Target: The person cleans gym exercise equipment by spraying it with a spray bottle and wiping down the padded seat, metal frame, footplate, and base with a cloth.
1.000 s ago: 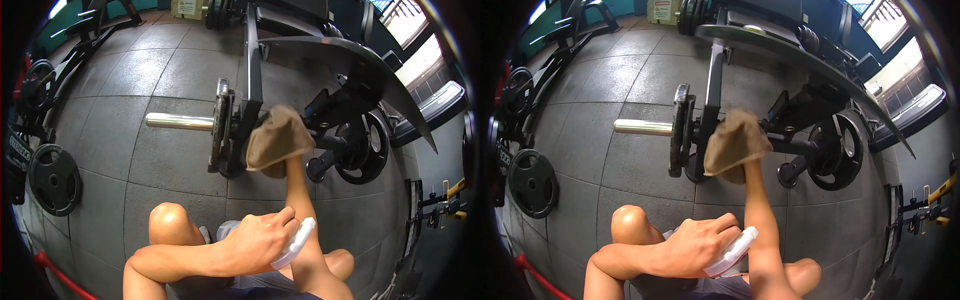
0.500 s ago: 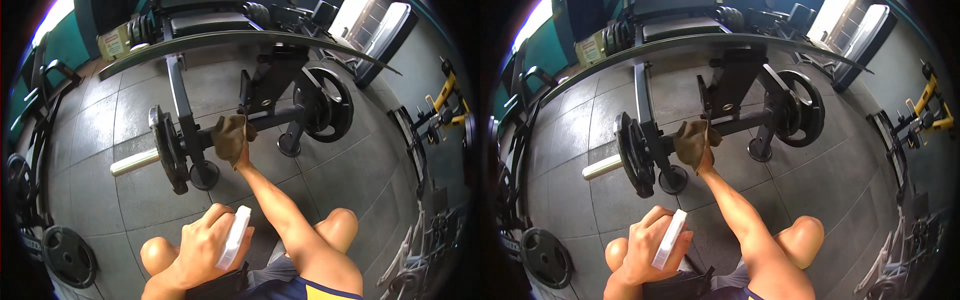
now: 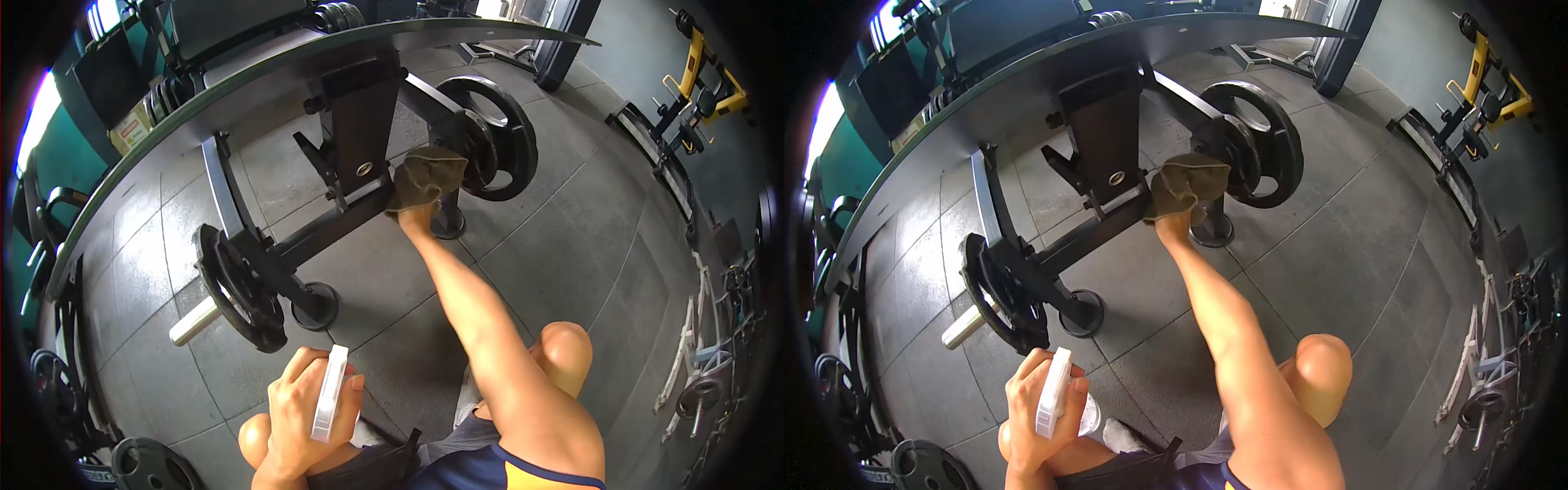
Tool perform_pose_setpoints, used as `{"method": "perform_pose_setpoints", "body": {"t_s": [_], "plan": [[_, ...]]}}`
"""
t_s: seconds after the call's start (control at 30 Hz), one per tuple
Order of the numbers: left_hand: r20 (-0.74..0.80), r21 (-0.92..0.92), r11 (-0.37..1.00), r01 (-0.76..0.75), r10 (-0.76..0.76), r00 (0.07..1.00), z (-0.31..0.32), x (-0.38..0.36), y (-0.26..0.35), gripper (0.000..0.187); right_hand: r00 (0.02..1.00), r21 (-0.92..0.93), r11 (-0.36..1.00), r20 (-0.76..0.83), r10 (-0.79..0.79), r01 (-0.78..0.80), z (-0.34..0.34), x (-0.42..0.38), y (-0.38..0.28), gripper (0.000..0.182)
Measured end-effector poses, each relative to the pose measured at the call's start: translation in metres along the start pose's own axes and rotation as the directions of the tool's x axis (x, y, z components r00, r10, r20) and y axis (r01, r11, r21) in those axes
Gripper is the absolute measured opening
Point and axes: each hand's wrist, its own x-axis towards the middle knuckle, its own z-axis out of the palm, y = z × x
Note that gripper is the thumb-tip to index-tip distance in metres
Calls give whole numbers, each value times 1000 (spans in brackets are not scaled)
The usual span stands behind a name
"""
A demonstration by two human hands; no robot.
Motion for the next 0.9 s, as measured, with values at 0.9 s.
{"method": "perform_pose_setpoints", "body": {"t_s": [0.9], "plan": [[116, 114, 978, 177, -190, 975, 89, 67, 3, 17, 772, 138, 802, -220, 597, -581, 33, -67, 139, 34]]}}
